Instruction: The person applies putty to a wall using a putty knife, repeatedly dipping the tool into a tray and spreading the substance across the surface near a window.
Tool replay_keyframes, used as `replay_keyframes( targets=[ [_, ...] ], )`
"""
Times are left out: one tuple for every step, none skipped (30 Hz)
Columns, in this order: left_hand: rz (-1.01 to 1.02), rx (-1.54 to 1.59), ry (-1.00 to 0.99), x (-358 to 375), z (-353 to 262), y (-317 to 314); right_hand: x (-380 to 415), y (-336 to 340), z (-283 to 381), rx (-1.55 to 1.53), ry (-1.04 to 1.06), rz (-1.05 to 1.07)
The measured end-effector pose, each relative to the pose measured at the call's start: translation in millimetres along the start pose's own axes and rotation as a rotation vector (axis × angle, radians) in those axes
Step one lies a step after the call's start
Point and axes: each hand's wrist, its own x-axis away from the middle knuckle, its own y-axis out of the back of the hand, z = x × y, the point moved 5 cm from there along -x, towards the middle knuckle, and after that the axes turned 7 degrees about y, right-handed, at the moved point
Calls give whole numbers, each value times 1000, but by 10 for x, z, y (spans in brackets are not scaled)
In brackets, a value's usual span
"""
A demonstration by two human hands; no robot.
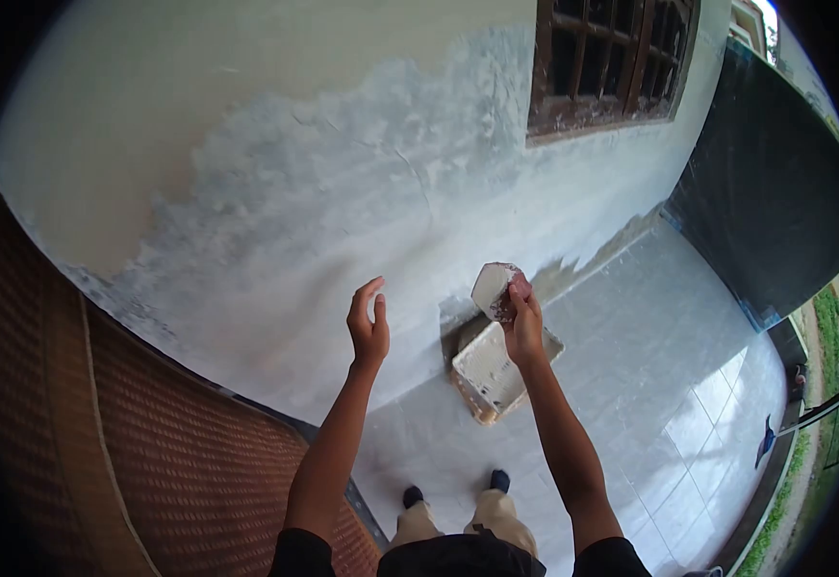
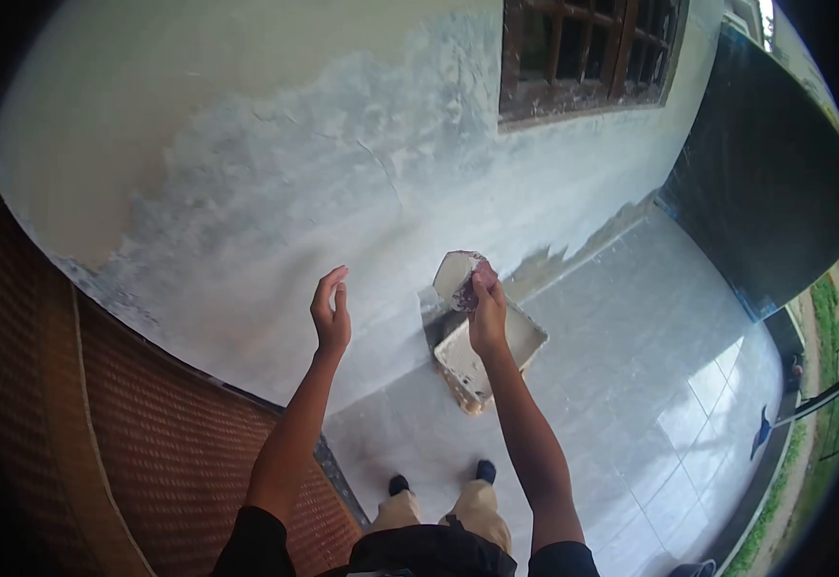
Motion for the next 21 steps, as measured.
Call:
replay_keyframes(
  targets=[
    [41,8,37,109,51,-156,-12,182,7,8,-20,-13],
    [42,4,57,213,99,-296,-46,369,12,46,-52,-35],
    [42,-3,81,320,188,-415,-81,567,3,85,-86,-54],
    [44,-1,104,434,288,-534,-141,771,-42,92,-77,-33],
    [40,2,130,554,376,-679,-195,969,-77,109,-104,-32],
    [25,-5,158,665,474,-838,-271,1156,-104,170,-101,-21],
    [8,36,228,837,603,-968,-280,1405,-182,228,-106,-21],
    [-7,76,298,1034,732,-1076,-272,1668,-277,241,-144,-29],
    [-10,63,325,1198,841,-1199,-325,1893,-326,380,-130,-13],
    [-17,64,396,1379,961,-1325,-374,2103,-376,518,-112,8],
    [-29,65,475,1614,1065,-1432,-363,2328,-447,530,-142,9],
    [-25,42,544,1822,1161,-1538,-361,2482,-482,639,-150,3],
    [-28,32,572,2040,1267,-1621,-338,2657,-533,749,-160,-3],
    [-27,47,623,2261,1382,-1707,-317,2812,-611,762,-188,3],
    [-26,64,668,2413,1467,-1790,-317,2954,-690,909,-202,20],
    [-21,59,718,2592,1548,-1857,-299,3106,-769,1057,-219,40],
    [-25,53,741,2749,1631,-1914,-281,3245,-877,1068,-242,46],
    [-18,54,794,2904,1724,-1975,-275,3293,-938,1170,-174,101],
    [-11,54,847,3064,1816,-2027,-259,3339,-993,1269,-106,158],
    [-12,49,871,3212,1897,-2084,-262,3432,-1066,1280,-129,164],
    [-21,68,912,3335,1970,-2139,-302,3499,-1161,1338,-116,211]
  ],
)
